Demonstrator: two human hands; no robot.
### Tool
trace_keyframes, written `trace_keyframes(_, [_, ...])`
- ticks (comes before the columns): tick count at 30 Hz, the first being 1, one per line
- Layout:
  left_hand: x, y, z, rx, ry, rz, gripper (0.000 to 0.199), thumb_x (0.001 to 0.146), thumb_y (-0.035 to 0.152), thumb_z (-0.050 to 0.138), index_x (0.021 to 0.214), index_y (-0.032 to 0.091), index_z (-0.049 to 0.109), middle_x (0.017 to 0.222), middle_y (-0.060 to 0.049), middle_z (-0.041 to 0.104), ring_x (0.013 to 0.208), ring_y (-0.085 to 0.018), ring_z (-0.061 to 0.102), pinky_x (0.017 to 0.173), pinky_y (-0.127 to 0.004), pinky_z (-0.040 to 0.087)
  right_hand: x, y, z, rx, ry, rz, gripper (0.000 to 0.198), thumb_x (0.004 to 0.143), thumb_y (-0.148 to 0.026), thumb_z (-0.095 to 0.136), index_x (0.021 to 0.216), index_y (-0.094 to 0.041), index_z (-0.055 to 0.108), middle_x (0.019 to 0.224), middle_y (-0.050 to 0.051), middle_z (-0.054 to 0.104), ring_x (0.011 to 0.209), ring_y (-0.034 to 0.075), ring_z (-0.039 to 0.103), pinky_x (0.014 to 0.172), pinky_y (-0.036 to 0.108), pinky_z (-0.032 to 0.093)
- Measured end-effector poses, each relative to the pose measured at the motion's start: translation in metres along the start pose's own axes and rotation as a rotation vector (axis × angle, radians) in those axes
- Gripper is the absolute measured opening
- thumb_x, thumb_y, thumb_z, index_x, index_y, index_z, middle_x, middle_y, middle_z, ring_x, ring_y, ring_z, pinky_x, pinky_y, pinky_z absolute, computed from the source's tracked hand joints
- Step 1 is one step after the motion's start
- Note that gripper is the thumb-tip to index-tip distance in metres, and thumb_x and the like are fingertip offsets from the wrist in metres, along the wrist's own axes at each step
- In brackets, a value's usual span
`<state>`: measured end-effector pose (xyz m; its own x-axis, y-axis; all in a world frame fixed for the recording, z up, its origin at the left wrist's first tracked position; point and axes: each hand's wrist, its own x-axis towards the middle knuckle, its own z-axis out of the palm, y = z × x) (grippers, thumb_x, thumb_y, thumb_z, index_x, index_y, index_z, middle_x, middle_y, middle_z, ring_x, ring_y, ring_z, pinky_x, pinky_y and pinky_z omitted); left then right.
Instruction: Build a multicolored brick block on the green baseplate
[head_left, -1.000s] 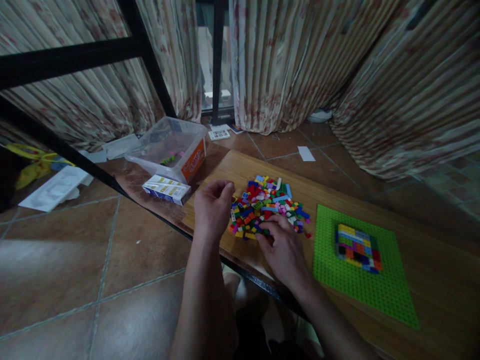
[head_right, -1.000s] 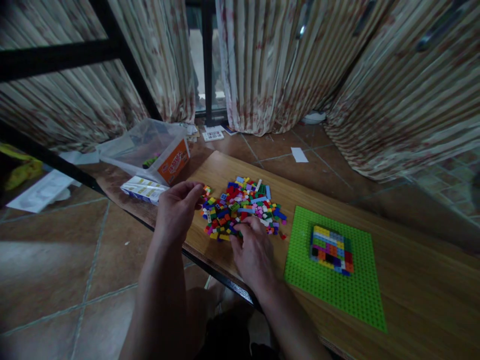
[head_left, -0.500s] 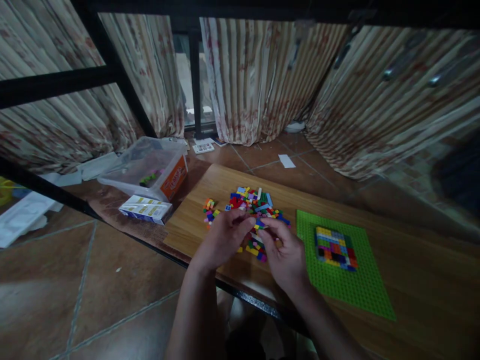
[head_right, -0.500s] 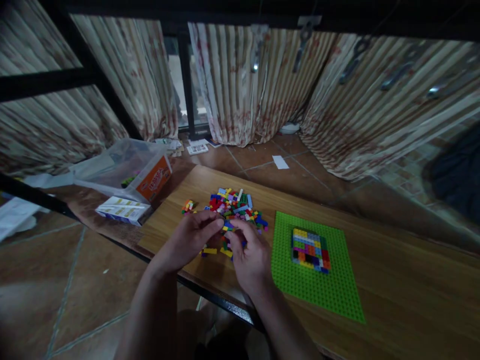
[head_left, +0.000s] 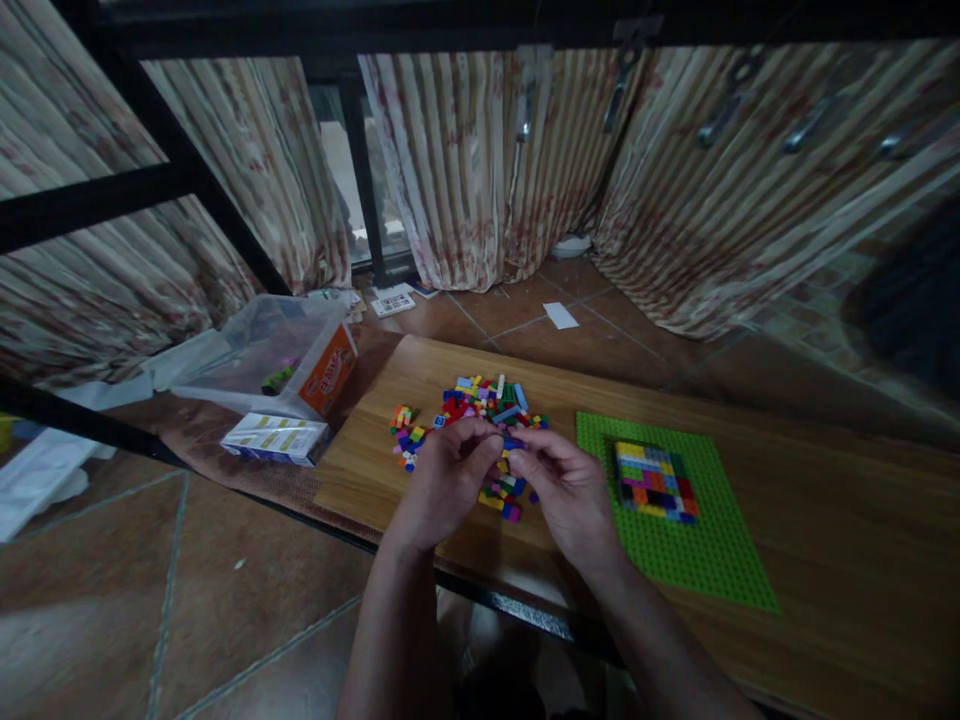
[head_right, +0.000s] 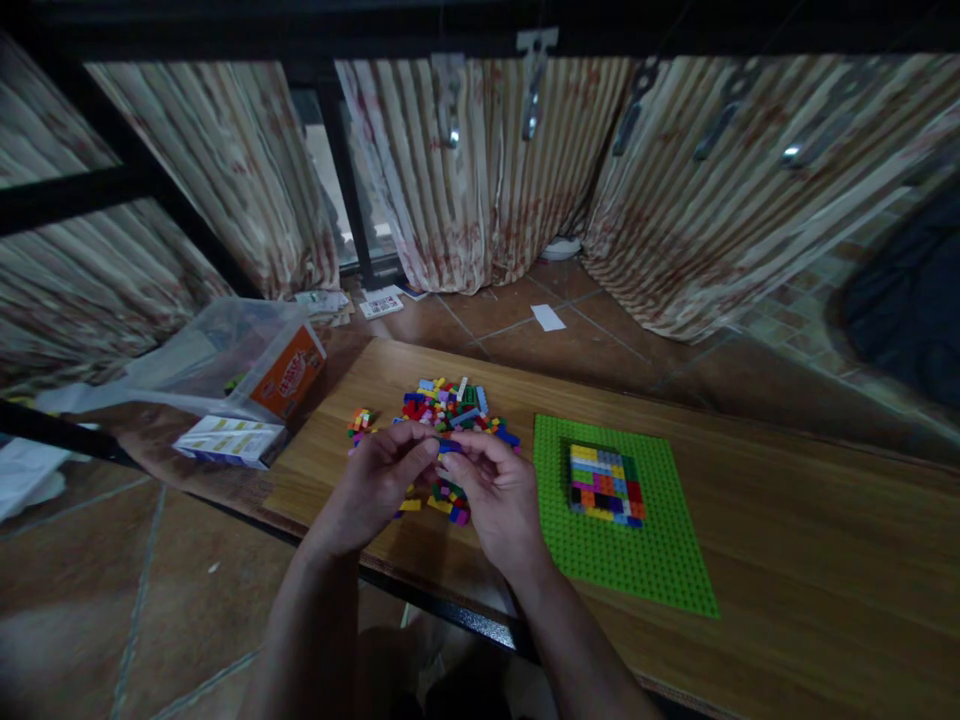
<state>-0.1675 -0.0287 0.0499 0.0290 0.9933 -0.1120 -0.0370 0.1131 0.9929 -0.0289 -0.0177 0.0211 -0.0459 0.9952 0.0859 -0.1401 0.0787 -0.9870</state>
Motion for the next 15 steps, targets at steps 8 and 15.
trace_keyframes(8, [0.0017,0.0039,0.0061,-0.108,0.017,-0.048,0.030,0.075,0.046,0.068,0.075,0.016,0.062,0.059,0.002,0.057,0.052,-0.008,0.050,0.050,-0.018,0.043,0.0001,-0.0005,-0.0037,0.295,-0.019,0.231,0.026,0.065,-0.033,0.083,0.088,-0.023,0.076,0.074,0.000,0.074,0.063,0.013,0.066,0.065,0.031,0.059])
trace_keyframes(15, [0.0013,0.0061,0.0100,-0.275,0.092,-0.207,0.016,0.072,0.032,0.061,0.077,0.018,0.058,0.063,0.001,0.059,0.052,-0.010,0.055,0.048,-0.020,0.043,0.0014,0.0003,-0.0052,0.277,0.011,0.190,0.026,0.071,-0.035,0.078,0.095,-0.024,0.075,0.078,0.001,0.074,0.069,0.014,0.067,0.072,0.034,0.057])
